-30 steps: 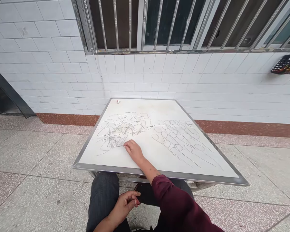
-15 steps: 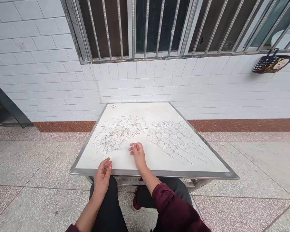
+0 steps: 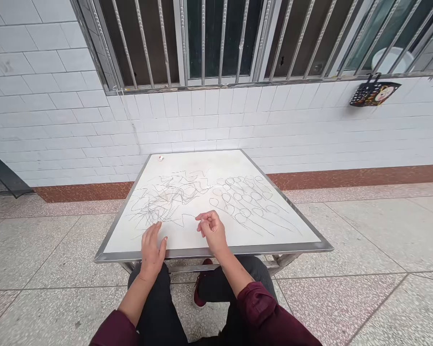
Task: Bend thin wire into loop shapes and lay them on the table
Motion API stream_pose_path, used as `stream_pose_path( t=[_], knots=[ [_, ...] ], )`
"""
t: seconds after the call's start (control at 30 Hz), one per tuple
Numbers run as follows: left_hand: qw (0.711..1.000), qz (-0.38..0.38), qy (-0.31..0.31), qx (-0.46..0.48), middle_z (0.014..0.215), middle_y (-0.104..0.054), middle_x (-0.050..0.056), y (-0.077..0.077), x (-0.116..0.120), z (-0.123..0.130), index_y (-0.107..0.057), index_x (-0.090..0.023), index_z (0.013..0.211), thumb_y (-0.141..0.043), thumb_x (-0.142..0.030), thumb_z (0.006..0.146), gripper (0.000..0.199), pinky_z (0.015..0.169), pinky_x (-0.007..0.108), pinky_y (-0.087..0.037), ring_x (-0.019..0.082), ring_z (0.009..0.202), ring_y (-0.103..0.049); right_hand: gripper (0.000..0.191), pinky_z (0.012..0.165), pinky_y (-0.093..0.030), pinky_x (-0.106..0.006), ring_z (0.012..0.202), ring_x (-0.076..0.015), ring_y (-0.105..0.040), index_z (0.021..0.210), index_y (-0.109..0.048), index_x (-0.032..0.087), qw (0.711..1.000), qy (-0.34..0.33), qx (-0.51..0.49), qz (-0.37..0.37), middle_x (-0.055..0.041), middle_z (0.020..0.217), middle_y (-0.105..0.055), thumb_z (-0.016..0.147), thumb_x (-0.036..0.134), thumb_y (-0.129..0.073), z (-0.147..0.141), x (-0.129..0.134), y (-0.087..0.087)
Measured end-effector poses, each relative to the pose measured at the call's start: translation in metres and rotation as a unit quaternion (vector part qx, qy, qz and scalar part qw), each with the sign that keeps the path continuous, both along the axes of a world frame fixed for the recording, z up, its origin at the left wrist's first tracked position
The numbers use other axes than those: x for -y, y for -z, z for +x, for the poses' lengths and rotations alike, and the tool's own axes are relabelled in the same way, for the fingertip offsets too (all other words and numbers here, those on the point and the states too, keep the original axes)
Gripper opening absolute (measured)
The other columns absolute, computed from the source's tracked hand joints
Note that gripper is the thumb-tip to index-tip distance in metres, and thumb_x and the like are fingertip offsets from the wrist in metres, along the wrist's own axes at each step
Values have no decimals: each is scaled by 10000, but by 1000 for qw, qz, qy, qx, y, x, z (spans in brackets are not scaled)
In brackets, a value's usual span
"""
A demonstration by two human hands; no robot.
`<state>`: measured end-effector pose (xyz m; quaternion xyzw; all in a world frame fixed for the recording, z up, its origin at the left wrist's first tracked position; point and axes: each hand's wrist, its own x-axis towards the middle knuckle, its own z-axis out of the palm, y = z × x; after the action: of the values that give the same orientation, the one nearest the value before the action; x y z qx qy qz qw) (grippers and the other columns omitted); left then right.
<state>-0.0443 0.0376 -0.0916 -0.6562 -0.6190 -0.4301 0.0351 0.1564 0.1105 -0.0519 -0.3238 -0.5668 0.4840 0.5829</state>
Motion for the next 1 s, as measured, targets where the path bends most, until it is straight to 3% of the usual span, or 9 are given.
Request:
stream_pose_path(
  t=[0.17, 0.27, 0.37, 0.57, 0.67, 0.73, 0.83, 0.9, 1.0],
  knots=[
    [987, -47, 71, -138, 1300, -558, 112, -26, 13, 22, -457, -225, 1349, -456, -223, 913, 437, 1112, 564, -84, 295, 1313, -370, 130, 479, -430, -249, 582, -115, -566, 844, -469, 221, 987, -125, 71, 76, -54, 927, -619, 868, 342, -512, 24, 31, -4],
    [975, -124, 114, -145, 964, -690, 84, -26, 16, 29, -584, -219, 1221, -403, -179, 921, 353, 1071, 515, -245, 248, 1034, -597, 98, 558, -475, -279, 605, -121, -584, 809, -505, 217, 971, -173, 123, 111, -51, 908, -638, 866, 295, -516, 39, 47, -10],
    [974, -168, 91, -118, 831, -688, 89, -23, 23, 32, -599, -165, 1200, -356, -197, 935, 361, 815, 373, -477, 210, 760, -645, 49, 548, -466, -259, 623, -131, -596, 806, -545, 214, 947, -238, 192, 101, -42, 879, -664, 843, 232, -518, 51, 56, -16],
    [970, -226, 65, -59, 712, -671, 11, -43, 42, 35, -603, -231, 1187, -292, -323, 970, 391, 595, 255, -476, 162, 634, -633, 132, 665, -483, -262, 733, -141, -604, 918, -627, 189, 899, -282, 325, 82, -32, 862, -672, 844, 257, -542, 63, 55, -11],
    [965, -246, 79, -39, 653, -652, -25, -55, 47, 35, -600, -264, 1185, -261, -360, 980, 408, 571, 233, -479, 142, 599, -630, 221, 719, -488, -277, 828, -157, -613, 1007, -620, 193, 932, -221, 285, 35, -40, 923, -667, 898, 340, -496, 65, 48, -5],
    [966, -249, 57, -39, 764, -699, 0, -61, 50, 37, -607, -262, 1183, -267, -359, 978, 408, 613, 254, -496, 163, 694, -662, 236, 737, -484, -295, 854, -168, -604, 1014, -617, 202, 962, -76, 259, 38, -50, 962, -655, 918, 355, -466, 67, 46, -7],
    [968, -241, 2, -72, 1055, -705, 57, -65, 53, 43, -610, -245, 1195, -318, -319, 965, 379, 731, 326, -506, 228, 912, -667, 201, 728, -475, -306, 815, -171, -587, 983, -613, 206, 957, 137, 234, 100, -63, 949, -631, 923, 326, -463, 65, 54, -17],
    [967, -234, -4, -100, 1110, -690, 77, -66, 55, 50, -600, -230, 1214, -336, -284, 958, 372, 761, 358, -500, 252, 948, -659, 181, 679, -474, -284, 737, -148, -586, 984, -604, 212, 953, 129, 235, 140, -55, 921, -625, 935, 290, -447, 58, 65, -24],
    [971, -220, 31, -88, 1104, -691, 76, -68, 57, 60, -588, -230, 1228, -343, -268, 955, 368, 758, 349, -495, 242, 942, -657, 174, 608, -471, -265, 622, -122, -572, 1046, -590, 217, 931, -3, 318, 178, -39, 909, -640, 900, 293, -535, 42, 77, -20]
  ],
)
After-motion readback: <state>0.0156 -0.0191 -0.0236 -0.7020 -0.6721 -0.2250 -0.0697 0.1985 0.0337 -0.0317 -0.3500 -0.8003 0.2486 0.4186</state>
